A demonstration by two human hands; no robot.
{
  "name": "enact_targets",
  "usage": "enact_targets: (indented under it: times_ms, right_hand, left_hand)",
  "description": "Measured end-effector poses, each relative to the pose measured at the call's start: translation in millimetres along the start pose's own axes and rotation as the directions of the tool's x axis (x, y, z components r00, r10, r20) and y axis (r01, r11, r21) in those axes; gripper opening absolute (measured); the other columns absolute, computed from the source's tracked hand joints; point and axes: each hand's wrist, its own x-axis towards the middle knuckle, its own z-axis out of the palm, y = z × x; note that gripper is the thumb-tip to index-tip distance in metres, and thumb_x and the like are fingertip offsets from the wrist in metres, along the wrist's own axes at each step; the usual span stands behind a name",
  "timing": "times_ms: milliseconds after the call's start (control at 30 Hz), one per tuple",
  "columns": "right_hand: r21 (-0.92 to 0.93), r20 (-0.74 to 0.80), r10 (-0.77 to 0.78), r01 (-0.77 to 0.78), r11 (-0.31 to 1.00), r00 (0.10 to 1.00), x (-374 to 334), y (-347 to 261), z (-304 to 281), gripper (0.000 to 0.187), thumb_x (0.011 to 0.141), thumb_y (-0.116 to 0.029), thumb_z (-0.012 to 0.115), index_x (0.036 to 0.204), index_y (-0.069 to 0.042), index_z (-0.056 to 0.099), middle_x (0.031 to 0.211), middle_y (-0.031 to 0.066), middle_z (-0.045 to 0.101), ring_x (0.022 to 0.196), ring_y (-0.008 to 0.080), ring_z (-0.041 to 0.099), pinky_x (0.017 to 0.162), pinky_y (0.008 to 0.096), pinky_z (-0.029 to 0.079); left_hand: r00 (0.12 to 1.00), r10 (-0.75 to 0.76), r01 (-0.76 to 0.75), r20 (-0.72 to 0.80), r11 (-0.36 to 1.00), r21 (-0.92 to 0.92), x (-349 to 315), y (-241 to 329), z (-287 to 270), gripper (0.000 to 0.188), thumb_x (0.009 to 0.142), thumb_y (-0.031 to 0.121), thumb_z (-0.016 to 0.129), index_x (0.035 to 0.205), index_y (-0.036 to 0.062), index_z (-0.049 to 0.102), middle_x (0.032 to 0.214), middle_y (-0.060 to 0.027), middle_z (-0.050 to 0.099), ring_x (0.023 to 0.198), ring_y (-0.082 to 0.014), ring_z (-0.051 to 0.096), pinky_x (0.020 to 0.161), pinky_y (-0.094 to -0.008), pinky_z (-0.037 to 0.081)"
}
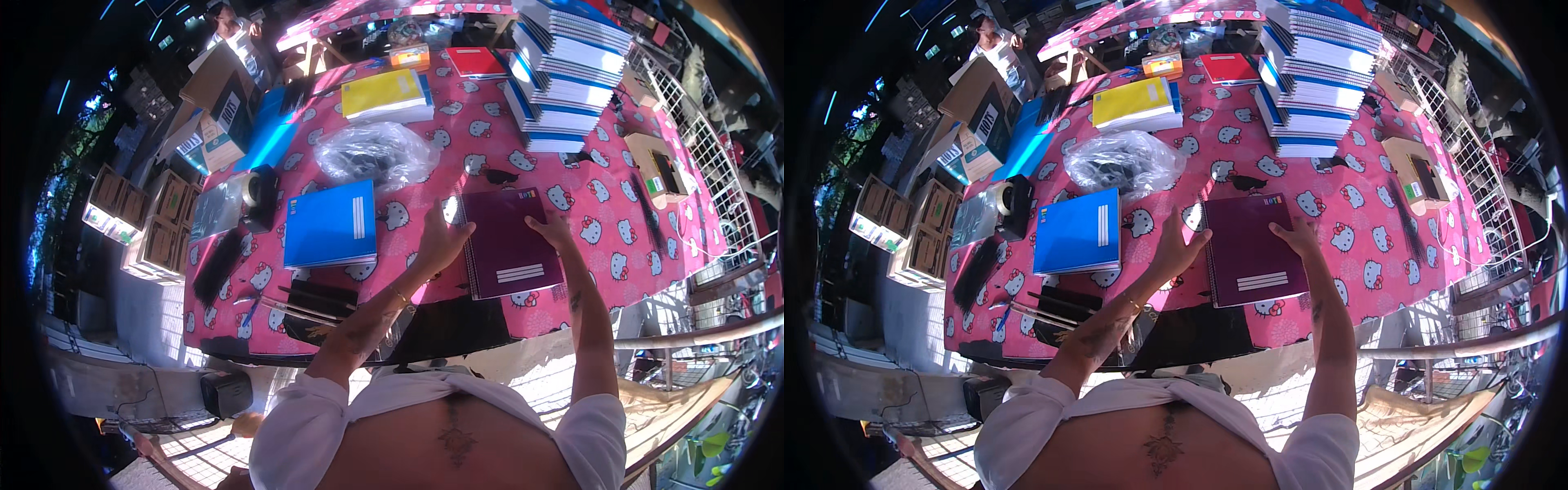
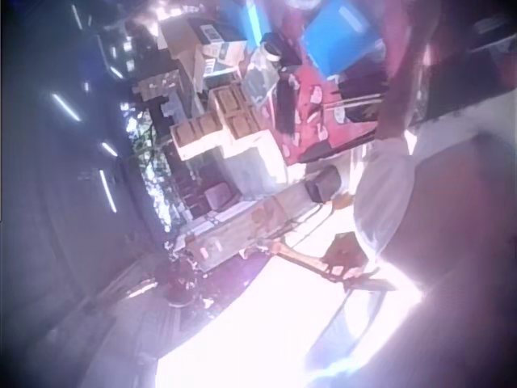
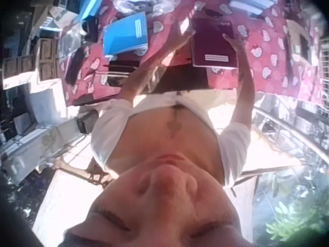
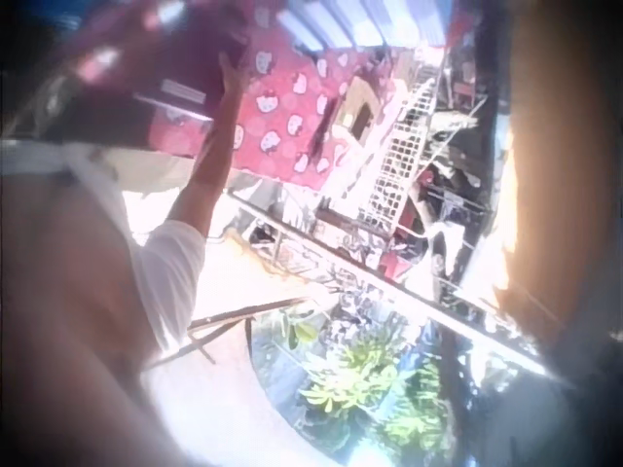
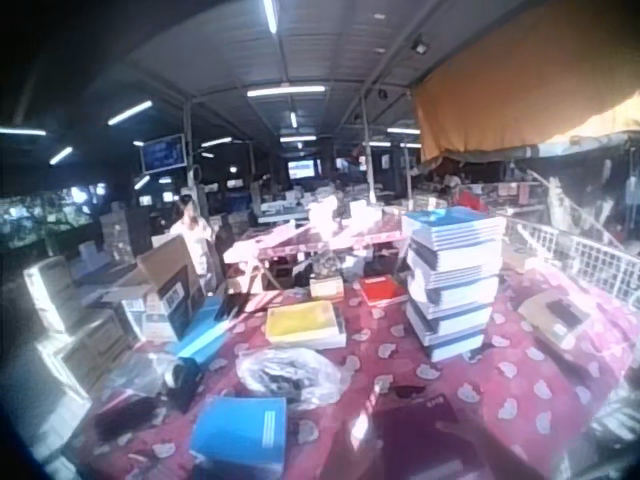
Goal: The person organizes and stacks several notebooks on a table, handling them individually or in small groups and arranging them into distinct stacks by color.
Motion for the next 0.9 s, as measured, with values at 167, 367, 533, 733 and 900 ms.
enact_targets:
  times_ms: [167, 367, 533, 733, 900]
  right_hand:
    - [-0.148, -0.264, 0.129, -0.172, 0.974, 0.956, -24, -43, -11, 0.095, 0.069, -0.067, 0.078, 0.143, -0.014, 0.049, 0.145, 0.0204, 0.047, 0.133, 0.0435, 0.04, 0.109, 0.0566, 0.033]
    - [0.546, -0.132, -0.617, 0.576, 0.608, 0.776, -150, -245, 83, 0.058, 0.086, -0.028, 0.076, 0.134, -0.006, 0.053, 0.127, 0.0182, 0.058, 0.122, 0.0376, 0.053, 0.102, 0.0451, 0.043]
    - [0.314, 0.078, -0.76, 0.707, 0.633, 0.646, -226, -306, 163, 0.055, 0.086, -0.021, 0.075, 0.134, -0.009, 0.053, 0.123, 0.0152, 0.059, 0.117, 0.0373, 0.058, 0.094, 0.0444, 0.05]
    - [0.353, 0.05, -0.629, 0.575, 0.738, 0.776, -262, -321, 174, 0.036, 0.084, -0.008, 0.073, 0.118, -0.007, 0.062, 0.11, 0.0119, 0.061, 0.094, 0.0335, 0.067, 0.077, 0.0399, 0.056]
    - [0.38, 0.025, -0.517, 0.47, 0.797, 0.856, -283, -325, 185, 0.05, 0.083, -0.015, 0.076, 0.13, -0.01, 0.058, 0.118, 0.0125, 0.059, 0.105, 0.0356, 0.063, 0.087, 0.0412, 0.053]
  left_hand:
    - [0.93, 0.144, -0.177, 0.339, 0.982, 0.069, -22, -2, -231, 0.072, 0.087, 0.029, 0.076, 0.148, 0.0101, 0.043, 0.141, -0.0199, 0.052, 0.13, -0.038, 0.052, 0.111, -0.0461, 0.038]
    - [0.909, -0.114, -0.129, 0.4, 0.838, 0.53, -134, -128, -291, 0.048, 0.093, 0.05, 0.06, 0.122, 0.0115, 0.061, 0.099, -0.0146, 0.067, 0.097, -0.0344, 0.065, 0.091, -0.0489, 0.047]
    - [0.795, -0.251, 0.237, 0.552, 0.967, 0.097, -62, -106, -268, 0.025, 0.094, 0.028, 0.065, 0.104, 0.0047, 0.065, 0.098, -0.0147, 0.069, 0.087, -0.0374, 0.067, 0.076, -0.0454, 0.053]
    - [0.773, 0.505, -0.606, 0.384, 0.767, 0.211, -36, -236, -263, 0.038, 0.088, 0.014, 0.071, 0.123, 0.0018, 0.063, 0.112, -0.018, 0.068, 0.105, -0.0348, 0.065, 0.095, -0.0406, 0.053]
    - [0.801, 0.407, -0.475, 0.439, 0.879, 0.051, -24, -222, -279, 0.027, 0.089, 0.013, 0.068, 0.114, 0.0056, 0.066, 0.1, -0.0157, 0.071, 0.095, -0.0327, 0.069, 0.084, -0.0415, 0.055]
